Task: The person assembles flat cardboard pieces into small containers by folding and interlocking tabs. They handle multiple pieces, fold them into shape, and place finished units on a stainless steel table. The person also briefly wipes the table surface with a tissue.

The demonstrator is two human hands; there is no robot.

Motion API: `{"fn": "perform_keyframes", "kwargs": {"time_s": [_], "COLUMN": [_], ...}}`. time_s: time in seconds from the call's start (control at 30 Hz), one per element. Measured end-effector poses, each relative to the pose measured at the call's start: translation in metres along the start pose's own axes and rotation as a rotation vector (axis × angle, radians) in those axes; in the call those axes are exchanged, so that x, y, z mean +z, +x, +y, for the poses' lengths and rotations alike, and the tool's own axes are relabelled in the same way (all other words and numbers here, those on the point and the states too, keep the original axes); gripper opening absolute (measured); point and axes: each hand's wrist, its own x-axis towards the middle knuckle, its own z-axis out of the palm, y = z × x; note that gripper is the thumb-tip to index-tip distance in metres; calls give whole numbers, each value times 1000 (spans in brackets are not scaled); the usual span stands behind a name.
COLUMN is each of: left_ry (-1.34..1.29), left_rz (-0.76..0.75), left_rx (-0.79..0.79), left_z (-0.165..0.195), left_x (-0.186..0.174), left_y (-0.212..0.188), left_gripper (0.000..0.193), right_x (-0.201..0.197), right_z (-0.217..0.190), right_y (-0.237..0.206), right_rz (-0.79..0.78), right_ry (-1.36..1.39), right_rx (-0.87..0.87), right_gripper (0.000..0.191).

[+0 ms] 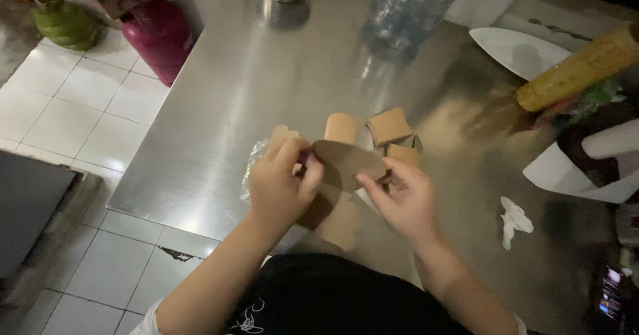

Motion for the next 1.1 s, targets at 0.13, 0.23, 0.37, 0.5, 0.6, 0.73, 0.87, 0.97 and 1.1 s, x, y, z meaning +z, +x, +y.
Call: {"fn": "perform_keyframes", "kwargs": {"time_s": [0.13, 0.23, 0.37, 0.5, 0.6, 0.73, 0.87, 0.97, 1.1], "left_ry": [-557, -148, 154, 251, 286, 297, 194, 52, 29], "left_rz": [-444, -391, -299, -352, -283, -247, -308, -415, -366], "left_rx": [-275, -418, 81, 140, 253, 299, 303, 211, 388], "left_z": [-25, -35, -46, -57, -69, -86, -101, -108, -117], "left_x": [-25, -27, -31, -40, -50, -69, -88, -101, -108], "left_y": [-2, -15, -35, -40, -35, -29, -21, -17, -13], "left_gripper": [23, 25, 62, 75, 74, 69, 67, 65, 74], "right_x": [32, 57, 96, 136, 155, 175, 190, 191, 193], "right_z": [15, 24, 22, 12, 4, 4, 21, 34, 39], "right_y": [5, 17, 25, 26, 25, 29, 37, 35, 33], "right_rz": [76, 136, 151, 184, 153, 147, 203, 171, 220], "right_ry": [215, 173, 198, 213, 78, 50, 417, 401, 105], "right_rx": [86, 136, 249, 106, 49, 24, 58, 33, -96], "right_gripper": [18, 16, 18, 19, 19, 24, 27, 18, 19]}}
